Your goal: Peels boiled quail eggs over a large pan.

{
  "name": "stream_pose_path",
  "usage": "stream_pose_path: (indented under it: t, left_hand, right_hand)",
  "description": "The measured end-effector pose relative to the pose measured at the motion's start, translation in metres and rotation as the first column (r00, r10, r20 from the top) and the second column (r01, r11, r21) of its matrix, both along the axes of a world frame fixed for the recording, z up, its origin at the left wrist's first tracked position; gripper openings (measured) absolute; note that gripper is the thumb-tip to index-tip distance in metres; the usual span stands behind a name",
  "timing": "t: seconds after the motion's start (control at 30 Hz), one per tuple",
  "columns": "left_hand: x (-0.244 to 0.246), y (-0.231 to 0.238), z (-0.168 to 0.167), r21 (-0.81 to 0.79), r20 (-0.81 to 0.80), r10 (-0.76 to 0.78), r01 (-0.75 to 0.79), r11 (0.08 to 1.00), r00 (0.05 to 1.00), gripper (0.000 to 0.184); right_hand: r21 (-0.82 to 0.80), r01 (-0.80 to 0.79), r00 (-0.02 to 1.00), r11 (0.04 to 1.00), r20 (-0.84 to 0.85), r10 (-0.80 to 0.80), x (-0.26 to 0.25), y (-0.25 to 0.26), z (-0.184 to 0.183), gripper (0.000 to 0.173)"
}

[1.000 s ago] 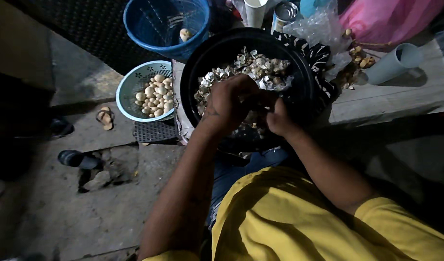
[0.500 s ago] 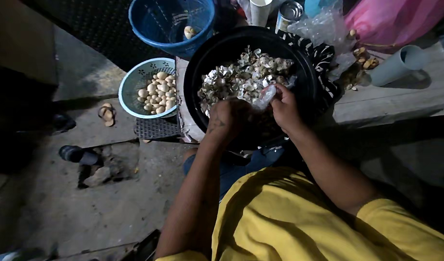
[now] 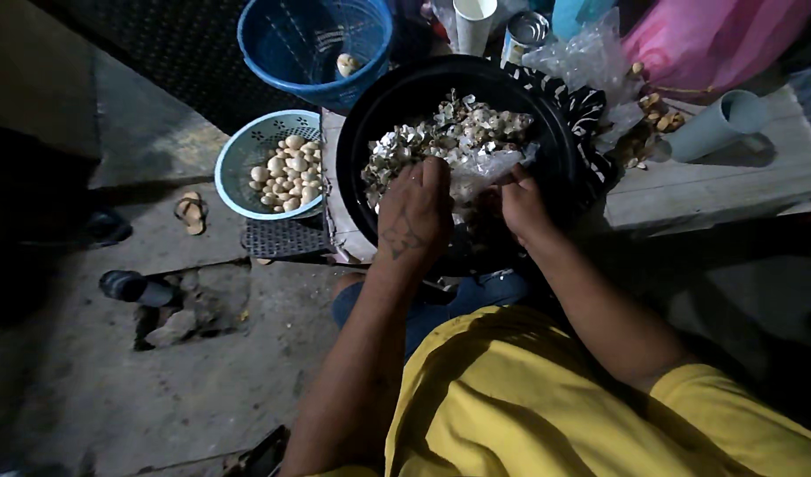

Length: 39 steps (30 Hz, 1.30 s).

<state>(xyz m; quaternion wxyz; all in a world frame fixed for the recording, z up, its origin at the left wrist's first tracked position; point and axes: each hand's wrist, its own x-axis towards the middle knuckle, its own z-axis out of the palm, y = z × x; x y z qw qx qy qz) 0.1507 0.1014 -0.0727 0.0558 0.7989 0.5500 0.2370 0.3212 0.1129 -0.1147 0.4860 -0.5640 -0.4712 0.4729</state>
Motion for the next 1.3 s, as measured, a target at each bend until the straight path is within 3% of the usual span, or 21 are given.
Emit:
stream_pose_path:
  t: [0.17,0.23,0.43,0.57,0.63,0.77,0.87,0.97,1.03,1.1,1.17,1.23,1.3]
  left_hand:
    - [0.004,0.000,-0.007,0.037,0.091,0.092,-0.096,0.995,0.992,0.021]
    - [0.006,0.002,-0.009,-0.020,0.081,0.083,-0.082,0.996,0.993,0.021]
    - [0.007,0.005,0.001,0.029,0.137,0.084,-0.089,0.996,0.987,0.021]
    - [0.003,0.007,0.006,0.054,0.138,0.067,-0.075,0.996,0.988,0.022]
    - [0.006,0.008,0.005,-0.019,0.074,0.023,-0.021,1.000,0.997,0.022]
    - [0.003,0.012,0.012,-0.003,0.031,0.058,-0.058,0.998,0.998,0.023]
    - [0.001,0.016,0.012,-0.087,-0.051,-0.002,-0.003,0.996,0.999,0.024]
    - [-0.013,0.021,0.030,-0.066,0.016,0.096,-0.095,0.993,0.995,0.027]
    - [-0.027,0.029,0.038,0.027,0.037,0.193,-0.194,0.981,0.980,0.029]
    - [-0.040,0.046,0.037,0.046,0.008,0.275,-0.275,0.960,0.961,0.031]
    - [-0.050,0.064,0.029,-0.055,-0.061,0.314,-0.318,0.947,0.947,0.032]
    - [-0.059,0.077,0.015,-0.143,-0.137,0.272,-0.290,0.946,0.953,0.032]
    - [-0.064,0.079,0.003,-0.075,-0.139,0.232,-0.244,0.967,0.963,0.032]
  right_hand:
    - [-0.040,-0.025,0.994,0.999,-0.105,0.021,-0.001,0.001,0.002,0.028]
    - [-0.056,-0.028,0.997,0.998,-0.079,0.023,-0.001,-0.001,0.001,0.030]
    - [-0.012,-0.041,0.994,0.999,-0.104,0.040,-0.001,0.001,0.002,0.032]
    - [0.031,-0.042,0.999,0.999,0.032,0.041,0.002,0.004,0.000,0.023]
    - [0.003,-0.078,0.986,0.997,0.147,0.077,0.004,0.002,0.001,0.023]
    - [-0.044,-0.184,0.845,0.982,0.503,0.181,0.004,0.004,0.007,0.031]
    - [-0.110,-0.235,0.674,0.966,0.698,0.244,-0.004,-0.001,0.010,0.032]
    - [-0.268,-0.323,0.476,0.908,0.783,0.401,-0.016,0.010,0.014,0.042]
    - [-0.308,-0.298,0.422,0.904,0.806,0.414,-0.019,0.009,0.008,0.042]
    - [-0.292,-0.222,0.427,0.930,0.828,0.362,-0.021,0.003,0.012,0.033]
    - [-0.300,-0.202,0.455,0.932,0.815,0.360,-0.023,0.004,0.014,0.028]
    - [-0.244,-0.219,0.486,0.945,0.812,0.323,-0.022,0.004,0.006,0.031]
    - [-0.167,-0.233,0.563,0.958,0.780,0.273,-0.019,0.003,0.005,0.033]
